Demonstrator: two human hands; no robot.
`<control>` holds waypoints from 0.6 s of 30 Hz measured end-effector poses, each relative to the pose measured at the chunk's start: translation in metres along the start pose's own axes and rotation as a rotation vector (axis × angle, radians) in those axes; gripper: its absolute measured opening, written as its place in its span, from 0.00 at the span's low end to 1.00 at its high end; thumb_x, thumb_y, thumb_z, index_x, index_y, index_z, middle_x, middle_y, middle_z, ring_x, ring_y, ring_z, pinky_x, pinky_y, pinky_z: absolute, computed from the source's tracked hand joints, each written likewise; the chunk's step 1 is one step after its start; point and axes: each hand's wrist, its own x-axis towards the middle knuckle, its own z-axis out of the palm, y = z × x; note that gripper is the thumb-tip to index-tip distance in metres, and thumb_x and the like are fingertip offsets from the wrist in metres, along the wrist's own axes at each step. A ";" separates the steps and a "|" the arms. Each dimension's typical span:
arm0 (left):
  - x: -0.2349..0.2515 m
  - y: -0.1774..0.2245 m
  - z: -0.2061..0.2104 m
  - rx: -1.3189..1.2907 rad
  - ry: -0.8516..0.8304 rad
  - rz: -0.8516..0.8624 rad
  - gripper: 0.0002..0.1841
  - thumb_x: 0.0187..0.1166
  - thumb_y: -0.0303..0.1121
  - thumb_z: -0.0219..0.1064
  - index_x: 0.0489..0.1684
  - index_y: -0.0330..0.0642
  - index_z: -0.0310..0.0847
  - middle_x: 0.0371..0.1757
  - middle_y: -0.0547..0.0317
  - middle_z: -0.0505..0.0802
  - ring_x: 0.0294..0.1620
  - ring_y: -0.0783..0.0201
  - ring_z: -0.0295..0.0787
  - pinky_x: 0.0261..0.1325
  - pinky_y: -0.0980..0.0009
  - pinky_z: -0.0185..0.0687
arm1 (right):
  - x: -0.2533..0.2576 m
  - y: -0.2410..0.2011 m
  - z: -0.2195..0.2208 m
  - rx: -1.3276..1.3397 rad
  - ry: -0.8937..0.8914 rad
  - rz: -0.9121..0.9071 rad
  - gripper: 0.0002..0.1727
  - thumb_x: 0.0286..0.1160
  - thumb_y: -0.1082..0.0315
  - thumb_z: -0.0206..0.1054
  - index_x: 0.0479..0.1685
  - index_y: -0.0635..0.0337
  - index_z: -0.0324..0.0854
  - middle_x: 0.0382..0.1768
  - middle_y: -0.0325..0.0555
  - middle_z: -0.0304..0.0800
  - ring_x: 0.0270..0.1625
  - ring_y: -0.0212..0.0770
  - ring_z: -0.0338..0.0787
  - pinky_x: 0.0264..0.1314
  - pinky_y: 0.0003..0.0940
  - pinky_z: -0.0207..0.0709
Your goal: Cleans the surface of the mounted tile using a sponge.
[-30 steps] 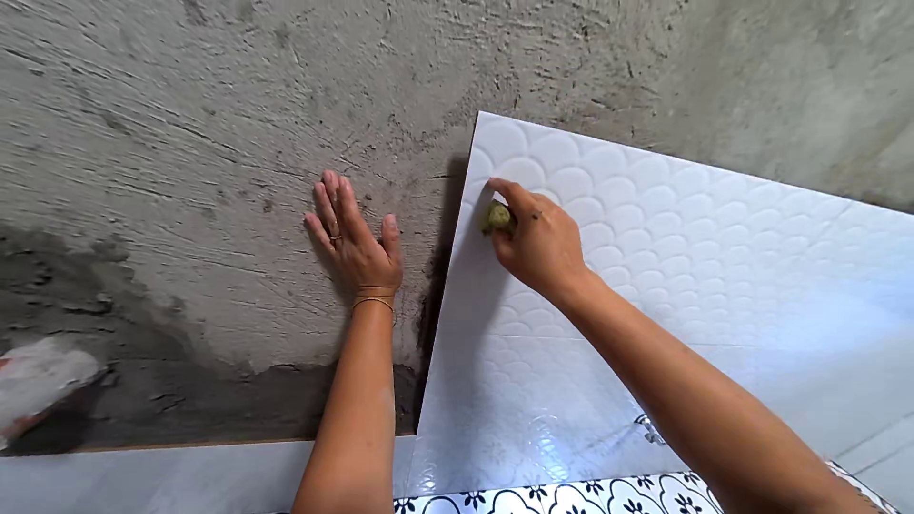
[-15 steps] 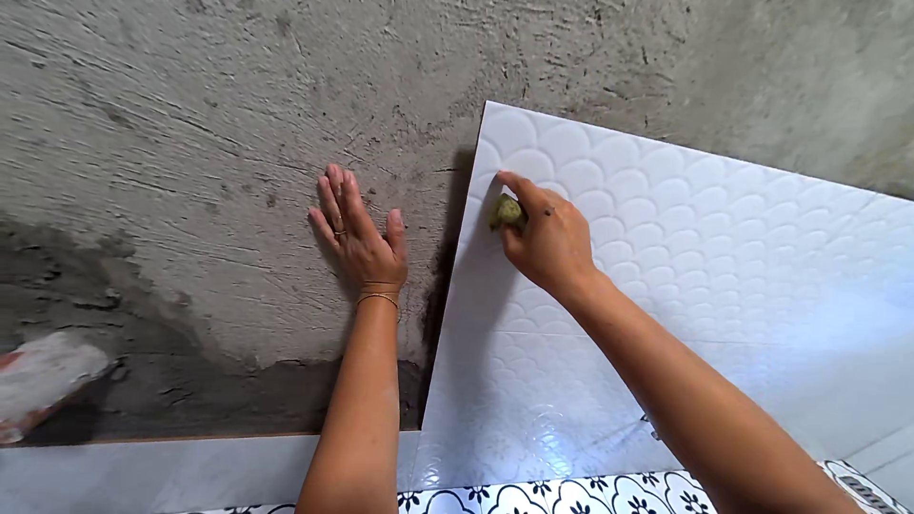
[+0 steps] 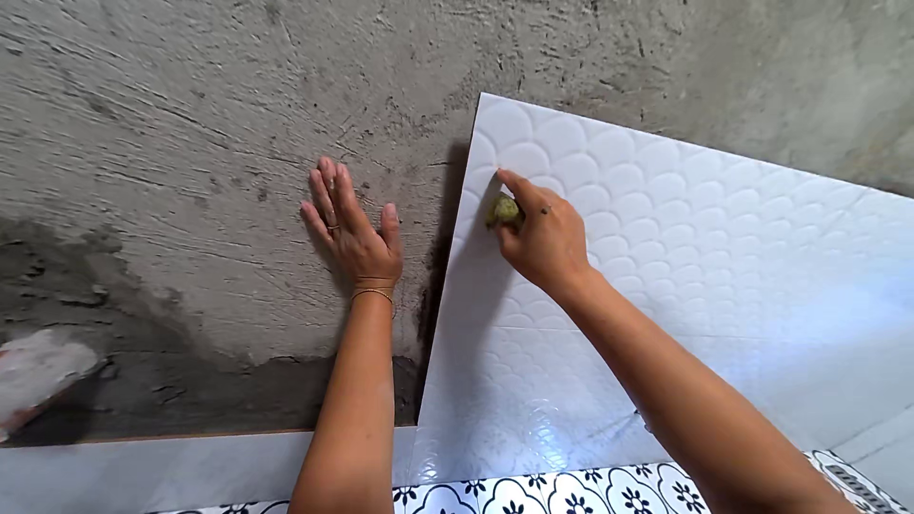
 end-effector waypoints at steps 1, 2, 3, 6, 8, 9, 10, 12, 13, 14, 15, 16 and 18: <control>0.000 0.000 0.000 0.000 -0.002 0.001 0.39 0.89 0.57 0.45 0.89 0.31 0.57 0.88 0.38 0.70 0.93 0.43 0.55 0.92 0.39 0.33 | 0.002 -0.003 0.001 0.004 0.007 -0.006 0.34 0.67 0.70 0.69 0.80 0.58 0.77 0.52 0.60 0.93 0.54 0.61 0.92 0.49 0.59 0.83; 0.000 0.000 0.000 -0.002 -0.006 0.001 0.39 0.89 0.57 0.44 0.89 0.31 0.56 0.88 0.38 0.69 0.93 0.43 0.54 0.92 0.39 0.32 | 0.003 -0.005 0.002 0.008 0.010 -0.009 0.33 0.67 0.70 0.69 0.80 0.58 0.77 0.52 0.60 0.93 0.53 0.61 0.92 0.48 0.59 0.83; 0.000 0.001 -0.001 -0.006 -0.011 0.002 0.40 0.89 0.57 0.44 0.89 0.31 0.56 0.89 0.38 0.69 0.94 0.44 0.54 0.92 0.39 0.32 | 0.005 -0.006 0.002 0.009 0.017 -0.012 0.32 0.67 0.70 0.68 0.79 0.57 0.78 0.51 0.60 0.93 0.53 0.61 0.92 0.48 0.58 0.83; 0.001 0.000 0.000 -0.003 -0.005 0.002 0.40 0.89 0.57 0.44 0.89 0.32 0.57 0.89 0.39 0.69 0.94 0.44 0.54 0.92 0.40 0.32 | 0.005 0.000 0.000 -0.009 0.013 -0.019 0.32 0.68 0.71 0.68 0.79 0.53 0.79 0.51 0.58 0.93 0.53 0.61 0.92 0.47 0.58 0.83; 0.000 0.000 0.000 0.002 -0.004 0.004 0.40 0.89 0.57 0.44 0.89 0.31 0.57 0.88 0.38 0.69 0.93 0.44 0.54 0.92 0.40 0.33 | 0.003 0.004 0.001 -0.016 0.026 -0.031 0.32 0.67 0.71 0.68 0.79 0.53 0.79 0.50 0.58 0.93 0.53 0.62 0.92 0.46 0.58 0.83; 0.000 0.000 0.001 0.005 -0.004 0.002 0.40 0.89 0.57 0.44 0.89 0.31 0.57 0.89 0.38 0.69 0.94 0.44 0.54 0.92 0.40 0.32 | 0.003 0.004 0.002 -0.010 0.037 -0.036 0.32 0.67 0.71 0.68 0.78 0.54 0.79 0.49 0.58 0.93 0.52 0.62 0.92 0.46 0.58 0.82; 0.000 0.000 0.001 0.003 -0.001 -0.001 0.40 0.89 0.58 0.44 0.89 0.32 0.57 0.89 0.38 0.68 0.94 0.44 0.54 0.92 0.40 0.32 | 0.003 0.003 0.003 -0.003 0.049 -0.041 0.32 0.67 0.71 0.68 0.78 0.56 0.80 0.49 0.58 0.93 0.53 0.61 0.92 0.47 0.58 0.83; 0.000 0.000 0.000 0.002 -0.002 -0.005 0.40 0.89 0.58 0.44 0.90 0.32 0.56 0.89 0.39 0.68 0.94 0.44 0.53 0.92 0.40 0.32 | 0.004 0.002 0.005 0.010 0.063 -0.050 0.31 0.67 0.71 0.68 0.77 0.57 0.81 0.50 0.58 0.94 0.53 0.61 0.92 0.47 0.57 0.83; 0.000 0.001 0.000 -0.002 0.000 -0.004 0.40 0.89 0.58 0.44 0.90 0.32 0.56 0.89 0.39 0.68 0.94 0.44 0.53 0.92 0.40 0.32 | 0.004 0.002 0.006 0.013 0.068 -0.055 0.31 0.67 0.71 0.68 0.77 0.56 0.81 0.50 0.58 0.94 0.53 0.61 0.92 0.47 0.57 0.83; 0.000 0.001 0.000 -0.004 -0.001 -0.004 0.40 0.89 0.58 0.44 0.90 0.32 0.56 0.89 0.39 0.68 0.94 0.45 0.53 0.92 0.40 0.31 | 0.003 0.004 0.005 0.013 0.068 -0.057 0.31 0.66 0.71 0.68 0.77 0.56 0.81 0.50 0.58 0.94 0.52 0.60 0.92 0.47 0.57 0.83; 0.000 0.001 0.000 -0.004 -0.004 -0.006 0.40 0.89 0.58 0.44 0.90 0.32 0.56 0.89 0.40 0.68 0.94 0.45 0.53 0.92 0.40 0.31 | 0.002 0.005 0.004 0.010 0.054 -0.048 0.32 0.67 0.71 0.68 0.78 0.55 0.80 0.51 0.58 0.93 0.53 0.60 0.92 0.48 0.57 0.83; 0.000 0.001 -0.001 -0.002 -0.007 -0.006 0.40 0.89 0.58 0.44 0.90 0.32 0.56 0.89 0.39 0.68 0.94 0.45 0.53 0.92 0.40 0.31 | 0.000 0.007 0.003 0.007 0.047 -0.038 0.32 0.67 0.71 0.68 0.79 0.54 0.79 0.51 0.58 0.93 0.54 0.60 0.92 0.49 0.57 0.83; 0.000 0.000 0.000 0.003 -0.005 -0.003 0.40 0.89 0.58 0.44 0.90 0.32 0.57 0.89 0.40 0.69 0.94 0.45 0.53 0.92 0.40 0.31 | -0.001 0.009 0.002 0.006 0.052 -0.029 0.32 0.68 0.71 0.68 0.79 0.54 0.79 0.51 0.58 0.93 0.53 0.61 0.92 0.48 0.58 0.83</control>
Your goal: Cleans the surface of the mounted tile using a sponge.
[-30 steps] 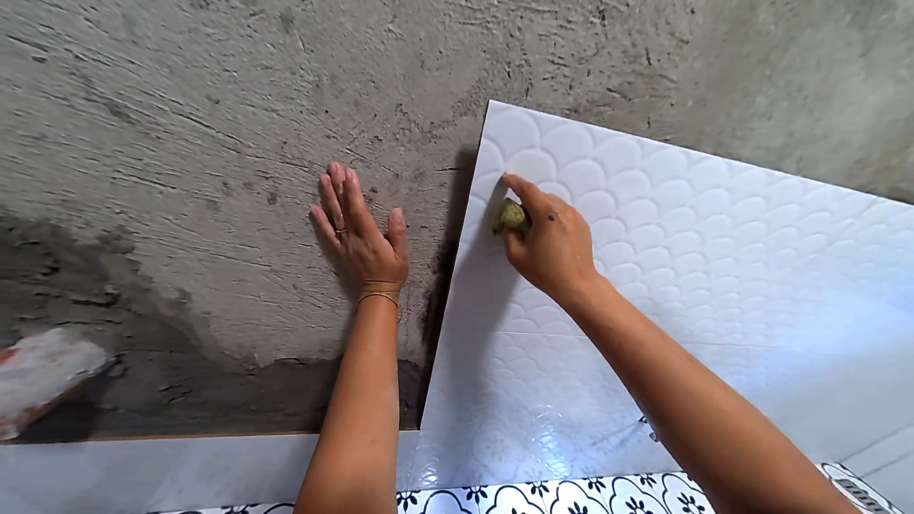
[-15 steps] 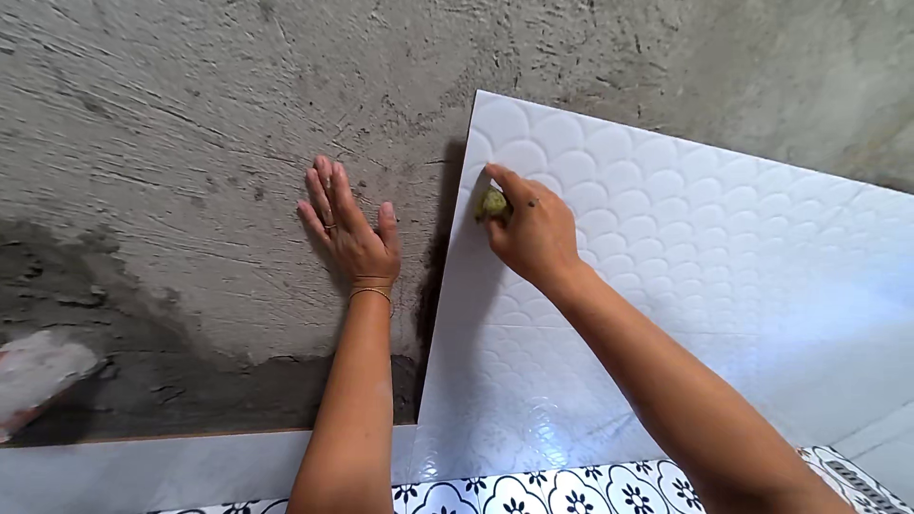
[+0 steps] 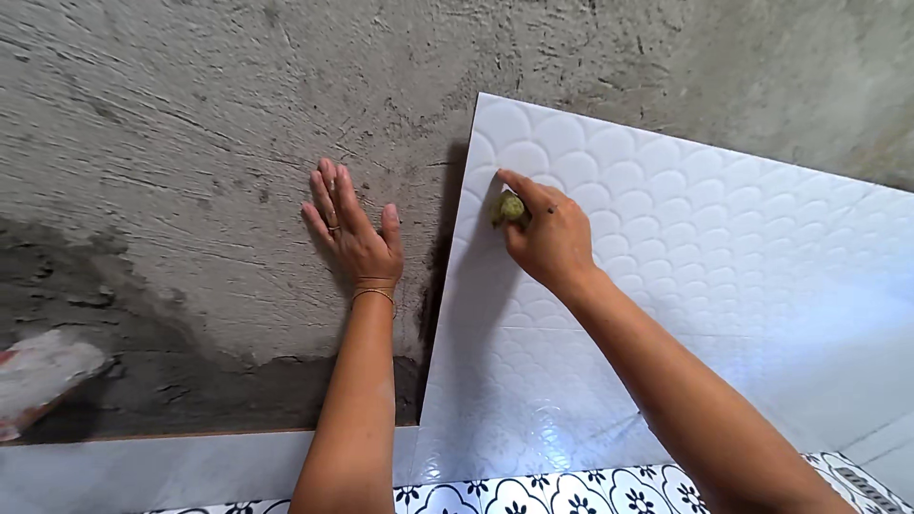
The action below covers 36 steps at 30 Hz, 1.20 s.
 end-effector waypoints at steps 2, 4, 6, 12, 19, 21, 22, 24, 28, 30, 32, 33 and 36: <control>0.000 0.000 0.000 0.003 0.004 0.001 0.39 0.89 0.57 0.44 0.89 0.33 0.58 0.89 0.40 0.69 0.94 0.44 0.54 0.92 0.40 0.33 | 0.001 -0.003 0.001 -0.001 0.008 -0.003 0.32 0.67 0.71 0.68 0.78 0.55 0.80 0.50 0.59 0.93 0.53 0.61 0.92 0.47 0.58 0.83; 0.000 0.001 -0.002 -0.001 -0.010 -0.003 0.39 0.89 0.57 0.45 0.89 0.32 0.57 0.89 0.38 0.69 0.94 0.44 0.54 0.92 0.39 0.33 | 0.005 -0.009 0.000 -0.001 -0.020 0.005 0.32 0.67 0.70 0.68 0.78 0.54 0.80 0.51 0.59 0.93 0.54 0.62 0.92 0.47 0.60 0.82; 0.001 0.000 -0.001 -0.010 -0.017 -0.002 0.40 0.89 0.57 0.45 0.90 0.32 0.56 0.90 0.39 0.67 0.94 0.45 0.52 0.92 0.39 0.32 | 0.007 -0.009 -0.001 -0.007 -0.026 0.007 0.31 0.68 0.69 0.67 0.78 0.52 0.80 0.51 0.58 0.93 0.54 0.61 0.92 0.47 0.59 0.82; 0.000 0.000 0.000 -0.005 0.004 0.005 0.40 0.89 0.57 0.44 0.89 0.32 0.57 0.89 0.39 0.69 0.94 0.44 0.54 0.92 0.40 0.33 | 0.004 -0.004 0.002 -0.018 -0.005 -0.025 0.32 0.67 0.70 0.68 0.78 0.53 0.81 0.47 0.59 0.93 0.50 0.61 0.92 0.44 0.57 0.82; 0.000 -0.001 0.001 0.003 0.001 0.000 0.40 0.89 0.59 0.43 0.90 0.33 0.56 0.89 0.39 0.68 0.94 0.45 0.53 0.93 0.40 0.31 | 0.009 0.008 -0.017 -0.049 -0.020 0.079 0.31 0.72 0.69 0.65 0.81 0.49 0.77 0.53 0.60 0.92 0.55 0.63 0.91 0.49 0.62 0.81; 0.000 -0.001 0.001 0.009 0.007 0.000 0.40 0.89 0.58 0.44 0.90 0.33 0.56 0.89 0.41 0.68 0.94 0.46 0.53 0.93 0.40 0.31 | 0.012 0.012 -0.022 -0.044 -0.009 0.141 0.32 0.73 0.69 0.64 0.83 0.48 0.76 0.56 0.61 0.92 0.58 0.62 0.91 0.52 0.63 0.81; 0.000 0.000 0.001 0.009 0.009 -0.001 0.40 0.89 0.58 0.44 0.90 0.33 0.56 0.89 0.41 0.69 0.94 0.46 0.53 0.93 0.40 0.31 | 0.013 0.010 -0.021 -0.039 -0.009 0.145 0.32 0.73 0.69 0.65 0.83 0.49 0.76 0.56 0.60 0.92 0.58 0.62 0.91 0.53 0.62 0.81; 0.000 0.000 0.001 0.010 -0.001 -0.004 0.40 0.89 0.58 0.44 0.90 0.33 0.56 0.89 0.41 0.68 0.94 0.46 0.53 0.93 0.40 0.31 | 0.010 -0.002 -0.012 -0.030 -0.024 0.093 0.33 0.70 0.69 0.67 0.82 0.51 0.76 0.53 0.60 0.93 0.56 0.62 0.91 0.51 0.62 0.82; 0.001 0.000 -0.001 0.013 -0.006 -0.004 0.39 0.89 0.58 0.44 0.90 0.33 0.56 0.89 0.40 0.69 0.94 0.46 0.53 0.93 0.40 0.32 | 0.008 -0.017 -0.002 -0.025 -0.054 0.033 0.33 0.70 0.68 0.68 0.82 0.51 0.77 0.49 0.59 0.93 0.51 0.61 0.92 0.45 0.59 0.82; 0.000 -0.001 0.000 0.015 0.003 -0.001 0.40 0.89 0.58 0.43 0.90 0.33 0.56 0.89 0.40 0.68 0.94 0.46 0.53 0.93 0.41 0.32 | 0.013 -0.012 -0.010 -0.028 -0.049 0.083 0.33 0.72 0.69 0.66 0.83 0.49 0.76 0.52 0.60 0.93 0.54 0.62 0.92 0.48 0.61 0.82; 0.001 -0.001 0.001 0.003 0.007 -0.002 0.40 0.89 0.59 0.44 0.89 0.33 0.57 0.89 0.40 0.69 0.94 0.45 0.54 0.93 0.40 0.32 | 0.017 -0.007 -0.015 -0.020 -0.032 0.127 0.33 0.72 0.70 0.65 0.83 0.49 0.76 0.53 0.60 0.93 0.55 0.62 0.92 0.49 0.62 0.82; 0.001 -0.001 0.000 -0.004 0.000 -0.004 0.40 0.89 0.59 0.44 0.89 0.33 0.57 0.89 0.39 0.69 0.94 0.44 0.54 0.92 0.39 0.32 | 0.017 -0.008 -0.015 -0.017 -0.035 0.127 0.33 0.72 0.70 0.65 0.83 0.50 0.75 0.53 0.60 0.93 0.55 0.62 0.92 0.50 0.63 0.81; 0.000 0.001 -0.002 -0.009 -0.034 -0.021 0.40 0.89 0.58 0.43 0.90 0.33 0.56 0.89 0.40 0.68 0.94 0.46 0.53 0.93 0.40 0.32 | 0.012 -0.014 -0.008 -0.020 -0.052 0.052 0.34 0.69 0.69 0.67 0.82 0.52 0.76 0.51 0.60 0.93 0.53 0.62 0.92 0.48 0.61 0.82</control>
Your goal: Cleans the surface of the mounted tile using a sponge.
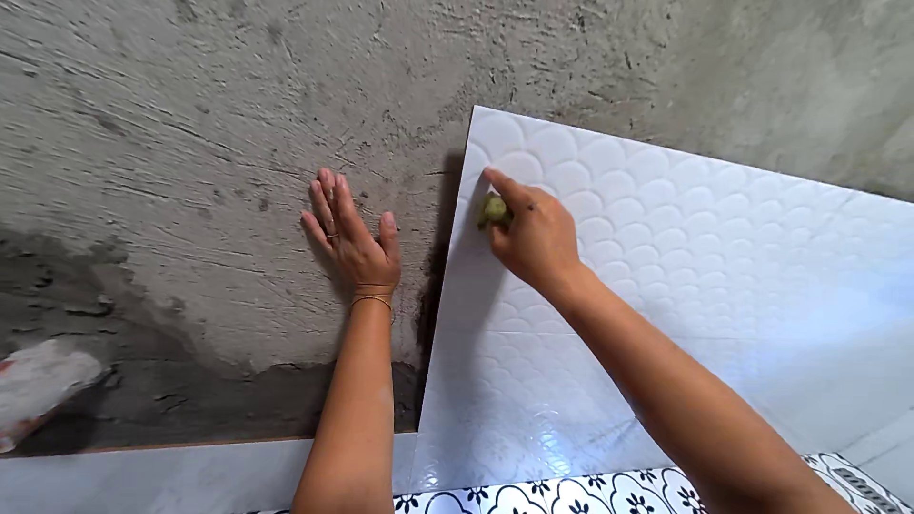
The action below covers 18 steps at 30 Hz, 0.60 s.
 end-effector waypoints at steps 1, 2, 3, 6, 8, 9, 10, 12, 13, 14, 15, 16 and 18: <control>0.000 0.000 0.000 0.005 0.000 0.000 0.40 0.89 0.58 0.43 0.90 0.33 0.56 0.90 0.40 0.68 0.94 0.46 0.53 0.93 0.41 0.32 | 0.001 0.000 -0.001 -0.005 -0.006 -0.003 0.34 0.70 0.69 0.67 0.82 0.52 0.76 0.51 0.60 0.93 0.53 0.62 0.92 0.48 0.61 0.82; 0.000 0.000 0.000 0.009 0.003 0.003 0.40 0.89 0.58 0.43 0.91 0.34 0.55 0.90 0.40 0.67 0.94 0.47 0.52 0.93 0.41 0.32 | 0.004 0.001 -0.005 -0.009 -0.011 0.014 0.33 0.71 0.69 0.66 0.83 0.52 0.75 0.52 0.60 0.93 0.54 0.62 0.92 0.48 0.61 0.82; 0.000 -0.001 0.001 0.012 0.012 0.010 0.40 0.89 0.58 0.44 0.90 0.33 0.55 0.90 0.40 0.67 0.94 0.47 0.52 0.93 0.40 0.32 | 0.008 0.003 -0.010 -0.013 -0.007 0.044 0.33 0.73 0.69 0.64 0.84 0.51 0.74 0.54 0.60 0.93 0.55 0.63 0.92 0.49 0.62 0.82; 0.000 -0.003 0.003 0.013 0.018 0.019 0.39 0.89 0.57 0.45 0.90 0.33 0.55 0.90 0.40 0.68 0.94 0.46 0.53 0.93 0.41 0.32 | 0.014 0.003 -0.014 -0.002 0.019 0.088 0.33 0.73 0.70 0.64 0.84 0.51 0.74 0.55 0.60 0.92 0.57 0.63 0.91 0.52 0.63 0.81; -0.001 -0.002 0.003 0.012 0.022 0.020 0.40 0.89 0.57 0.45 0.90 0.33 0.55 0.89 0.39 0.68 0.94 0.45 0.52 0.93 0.41 0.32 | 0.009 -0.002 -0.006 0.009 0.013 0.032 0.34 0.70 0.70 0.67 0.83 0.53 0.75 0.52 0.60 0.93 0.55 0.63 0.92 0.50 0.62 0.82; -0.001 -0.002 0.003 0.013 0.022 0.019 0.40 0.89 0.58 0.44 0.90 0.32 0.55 0.89 0.39 0.68 0.94 0.44 0.53 0.93 0.40 0.32 | 0.008 -0.003 -0.003 0.012 0.013 0.000 0.34 0.69 0.69 0.67 0.82 0.53 0.76 0.51 0.60 0.93 0.54 0.62 0.92 0.49 0.61 0.82; 0.000 -0.002 0.002 0.017 0.021 0.016 0.40 0.89 0.58 0.44 0.90 0.32 0.55 0.89 0.39 0.68 0.94 0.44 0.53 0.93 0.40 0.32 | 0.008 -0.004 -0.002 0.011 0.010 -0.014 0.34 0.69 0.69 0.67 0.82 0.52 0.76 0.51 0.60 0.93 0.54 0.62 0.92 0.48 0.61 0.82; -0.001 -0.002 0.002 0.019 0.020 0.013 0.40 0.89 0.58 0.44 0.90 0.33 0.56 0.89 0.39 0.68 0.94 0.45 0.53 0.93 0.40 0.32 | 0.012 -0.001 -0.007 0.000 0.009 0.010 0.33 0.71 0.70 0.65 0.83 0.50 0.76 0.52 0.60 0.93 0.55 0.62 0.92 0.49 0.61 0.82; -0.001 -0.002 0.003 0.015 0.020 0.011 0.40 0.89 0.58 0.44 0.90 0.33 0.56 0.90 0.39 0.68 0.94 0.46 0.53 0.93 0.41 0.32 | 0.014 0.000 -0.011 0.000 0.011 0.030 0.33 0.72 0.70 0.65 0.83 0.50 0.75 0.53 0.59 0.93 0.56 0.62 0.92 0.50 0.62 0.81; -0.001 -0.002 0.003 0.011 0.021 0.012 0.40 0.89 0.58 0.44 0.90 0.33 0.56 0.90 0.39 0.67 0.94 0.46 0.53 0.93 0.41 0.32 | 0.015 0.001 -0.012 0.000 0.014 0.040 0.33 0.72 0.70 0.64 0.83 0.49 0.75 0.53 0.59 0.93 0.56 0.61 0.92 0.50 0.61 0.81; -0.001 -0.002 0.003 0.008 0.024 0.014 0.40 0.89 0.58 0.44 0.90 0.32 0.56 0.90 0.39 0.67 0.94 0.46 0.53 0.93 0.40 0.32 | 0.014 0.000 -0.011 -0.001 0.014 0.034 0.33 0.71 0.70 0.65 0.83 0.50 0.75 0.53 0.59 0.93 0.55 0.61 0.92 0.49 0.61 0.82; -0.001 -0.002 0.003 0.006 0.026 0.017 0.40 0.89 0.58 0.44 0.90 0.32 0.56 0.90 0.39 0.67 0.94 0.45 0.53 0.93 0.40 0.32 | 0.012 0.000 -0.008 -0.004 0.009 0.019 0.34 0.71 0.70 0.65 0.83 0.50 0.75 0.51 0.59 0.93 0.53 0.61 0.92 0.48 0.60 0.82; 0.000 -0.002 0.003 0.007 0.028 0.017 0.40 0.89 0.58 0.44 0.90 0.32 0.56 0.90 0.39 0.68 0.94 0.44 0.52 0.92 0.39 0.32 | 0.011 0.000 -0.007 -0.010 0.004 -0.007 0.33 0.71 0.69 0.65 0.82 0.50 0.76 0.51 0.59 0.93 0.52 0.62 0.92 0.47 0.60 0.82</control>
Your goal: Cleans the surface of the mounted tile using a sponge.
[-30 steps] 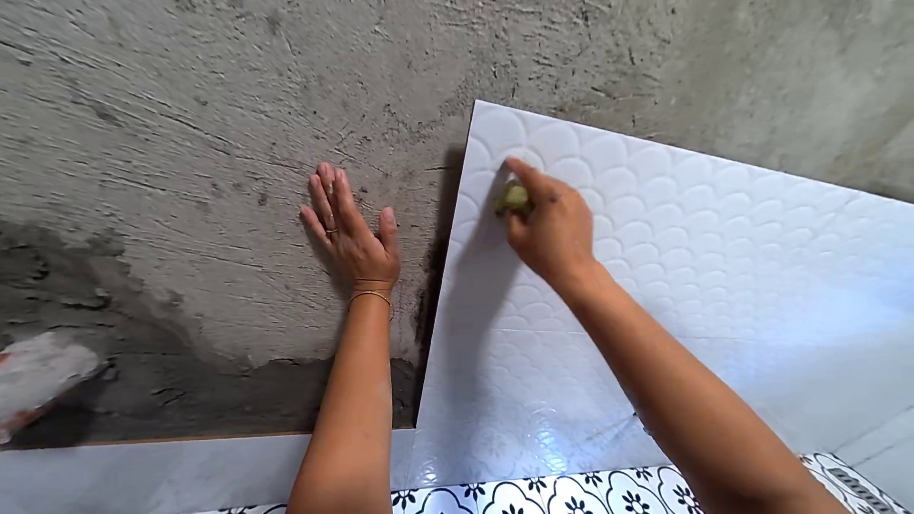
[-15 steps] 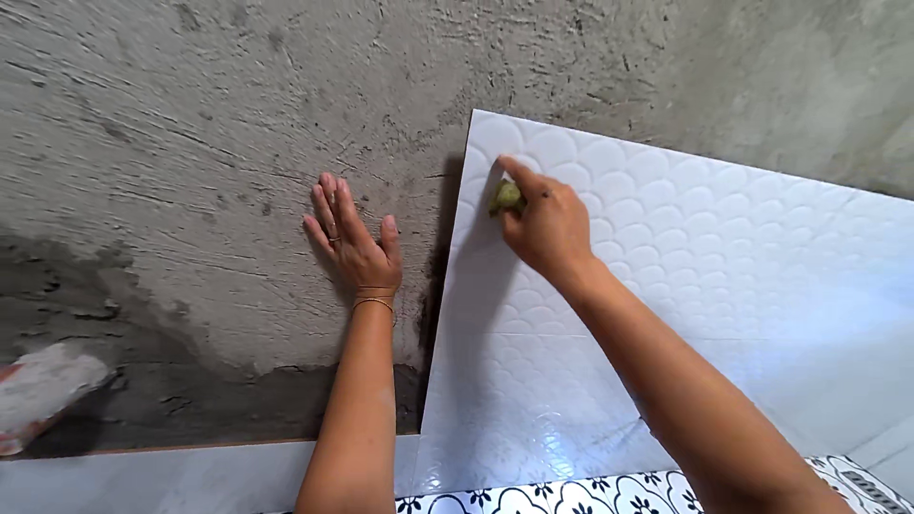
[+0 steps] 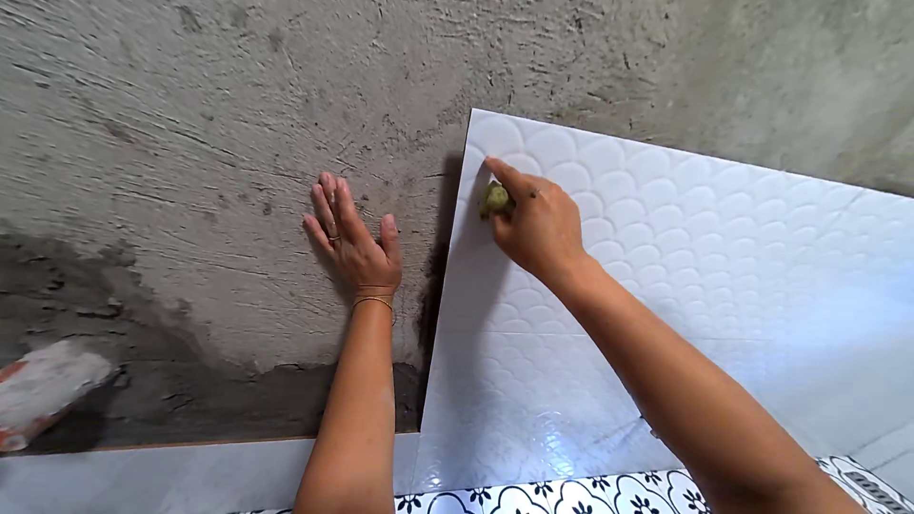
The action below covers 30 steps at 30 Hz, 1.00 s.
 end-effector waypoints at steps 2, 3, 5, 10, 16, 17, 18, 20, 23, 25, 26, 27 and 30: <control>0.000 0.001 0.000 0.002 0.002 0.000 0.40 0.89 0.58 0.44 0.89 0.32 0.57 0.89 0.39 0.68 0.94 0.44 0.53 0.92 0.39 0.32 | 0.004 0.003 -0.006 -0.011 0.000 0.014 0.32 0.73 0.69 0.64 0.82 0.48 0.77 0.52 0.58 0.93 0.54 0.61 0.92 0.48 0.60 0.81; 0.000 0.001 0.000 0.003 0.005 0.001 0.39 0.89 0.57 0.44 0.89 0.32 0.57 0.89 0.39 0.69 0.94 0.44 0.54 0.92 0.39 0.32 | 0.006 0.003 -0.008 -0.016 0.003 0.024 0.32 0.73 0.69 0.64 0.82 0.48 0.77 0.52 0.58 0.93 0.54 0.61 0.92 0.49 0.61 0.81; 0.000 0.001 0.000 0.006 0.004 0.002 0.39 0.89 0.57 0.44 0.90 0.32 0.56 0.89 0.39 0.68 0.94 0.45 0.54 0.93 0.40 0.32 | 0.004 0.004 -0.007 -0.027 0.006 0.004 0.32 0.72 0.70 0.65 0.82 0.49 0.77 0.51 0.58 0.93 0.54 0.61 0.92 0.48 0.60 0.81; 0.000 0.001 -0.001 0.008 -0.004 0.002 0.39 0.89 0.57 0.46 0.90 0.32 0.56 0.89 0.39 0.68 0.94 0.44 0.53 0.92 0.39 0.33 | 0.007 0.005 -0.009 -0.051 -0.020 -0.038 0.31 0.72 0.68 0.65 0.81 0.48 0.78 0.52 0.60 0.93 0.55 0.63 0.92 0.49 0.61 0.82; 0.000 0.000 -0.001 0.010 -0.017 -0.004 0.39 0.89 0.57 0.45 0.90 0.32 0.56 0.89 0.39 0.68 0.94 0.45 0.53 0.93 0.39 0.33 | 0.006 0.002 -0.003 -0.068 -0.012 -0.101 0.31 0.70 0.68 0.66 0.79 0.48 0.80 0.47 0.58 0.93 0.50 0.60 0.92 0.44 0.58 0.82; 0.000 0.000 -0.001 0.012 -0.011 0.000 0.39 0.89 0.57 0.45 0.90 0.32 0.56 0.89 0.40 0.68 0.94 0.45 0.53 0.93 0.39 0.33 | 0.003 0.004 -0.001 -0.077 -0.016 -0.120 0.31 0.70 0.68 0.66 0.79 0.47 0.80 0.46 0.58 0.93 0.49 0.60 0.92 0.43 0.57 0.82; 0.000 0.000 0.000 0.015 -0.006 0.003 0.39 0.89 0.57 0.46 0.90 0.33 0.56 0.89 0.40 0.68 0.94 0.45 0.53 0.93 0.40 0.33 | 0.003 0.008 -0.002 -0.082 -0.017 -0.118 0.31 0.71 0.68 0.65 0.79 0.46 0.80 0.46 0.58 0.93 0.49 0.60 0.92 0.42 0.58 0.82; 0.000 0.000 0.001 0.014 0.003 0.009 0.39 0.89 0.57 0.45 0.90 0.33 0.56 0.89 0.40 0.68 0.94 0.46 0.53 0.93 0.40 0.33 | 0.006 0.018 -0.015 -0.086 -0.013 -0.040 0.30 0.74 0.68 0.65 0.81 0.46 0.78 0.52 0.61 0.92 0.56 0.64 0.91 0.48 0.62 0.81; 0.000 0.001 -0.001 0.018 0.000 0.014 0.39 0.90 0.58 0.44 0.90 0.33 0.56 0.89 0.39 0.68 0.94 0.45 0.53 0.93 0.40 0.33 | 0.007 0.046 -0.034 -0.065 0.162 0.109 0.27 0.78 0.69 0.63 0.80 0.55 0.77 0.63 0.65 0.87 0.68 0.64 0.86 0.66 0.61 0.78; 0.000 0.001 -0.001 0.023 -0.003 0.016 0.39 0.90 0.57 0.44 0.90 0.33 0.56 0.89 0.38 0.69 0.94 0.44 0.54 0.92 0.40 0.33 | 0.005 0.066 -0.031 -0.053 0.372 0.143 0.26 0.74 0.71 0.64 0.75 0.64 0.79 0.62 0.67 0.85 0.69 0.64 0.82 0.73 0.55 0.74; 0.000 0.001 -0.002 0.026 -0.006 0.017 0.39 0.89 0.57 0.44 0.90 0.33 0.56 0.89 0.38 0.69 0.94 0.44 0.54 0.92 0.40 0.33 | 0.005 0.070 -0.024 -0.047 0.443 0.144 0.27 0.72 0.72 0.64 0.75 0.67 0.77 0.63 0.70 0.83 0.70 0.65 0.80 0.75 0.54 0.71; 0.000 0.001 -0.002 0.028 -0.012 0.016 0.39 0.89 0.58 0.44 0.90 0.33 0.56 0.89 0.39 0.68 0.94 0.45 0.53 0.93 0.40 0.33 | 0.004 0.069 -0.013 -0.033 0.474 0.131 0.29 0.71 0.73 0.64 0.77 0.70 0.75 0.66 0.72 0.81 0.73 0.68 0.78 0.78 0.56 0.68; -0.002 -0.002 -0.003 0.036 -0.044 0.010 0.40 0.89 0.58 0.43 0.92 0.35 0.53 0.91 0.42 0.65 0.95 0.48 0.50 0.94 0.42 0.32 | 0.004 0.036 0.026 0.048 0.508 -0.009 0.31 0.71 0.73 0.67 0.77 0.72 0.75 0.71 0.71 0.80 0.78 0.66 0.76 0.84 0.56 0.65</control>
